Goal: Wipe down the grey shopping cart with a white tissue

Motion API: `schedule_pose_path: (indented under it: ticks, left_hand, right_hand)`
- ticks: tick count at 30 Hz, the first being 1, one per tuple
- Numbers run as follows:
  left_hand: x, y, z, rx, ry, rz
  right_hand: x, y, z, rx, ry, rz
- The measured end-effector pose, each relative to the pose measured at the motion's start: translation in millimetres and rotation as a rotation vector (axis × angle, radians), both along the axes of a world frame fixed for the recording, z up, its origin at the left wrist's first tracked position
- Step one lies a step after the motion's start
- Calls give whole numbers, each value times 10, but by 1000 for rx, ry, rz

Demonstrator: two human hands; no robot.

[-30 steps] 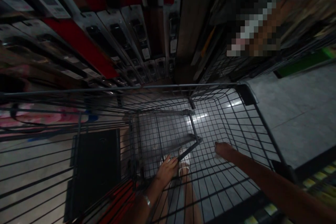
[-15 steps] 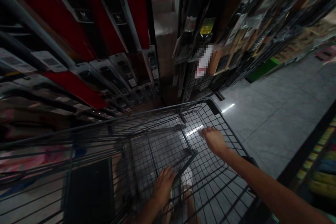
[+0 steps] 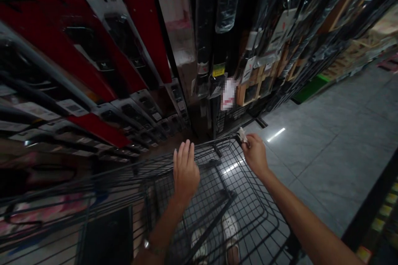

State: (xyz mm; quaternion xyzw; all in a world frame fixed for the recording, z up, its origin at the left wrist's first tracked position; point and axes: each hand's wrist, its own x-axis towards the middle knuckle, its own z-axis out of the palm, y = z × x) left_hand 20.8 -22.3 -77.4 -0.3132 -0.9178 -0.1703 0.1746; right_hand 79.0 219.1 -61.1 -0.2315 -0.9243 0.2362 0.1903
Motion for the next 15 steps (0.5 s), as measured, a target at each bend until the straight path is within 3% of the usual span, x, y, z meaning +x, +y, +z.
schedule_pose_path:
  ticks: [7, 15]
  left_hand:
    - [-182, 70, -208, -163, 13, 73]
    - [-222, 170, -520, -74, 127, 256]
  right_hand:
    - [-323, -100, 23, 59, -122, 162]
    - [-661, -1019, 117, 145, -210, 558]
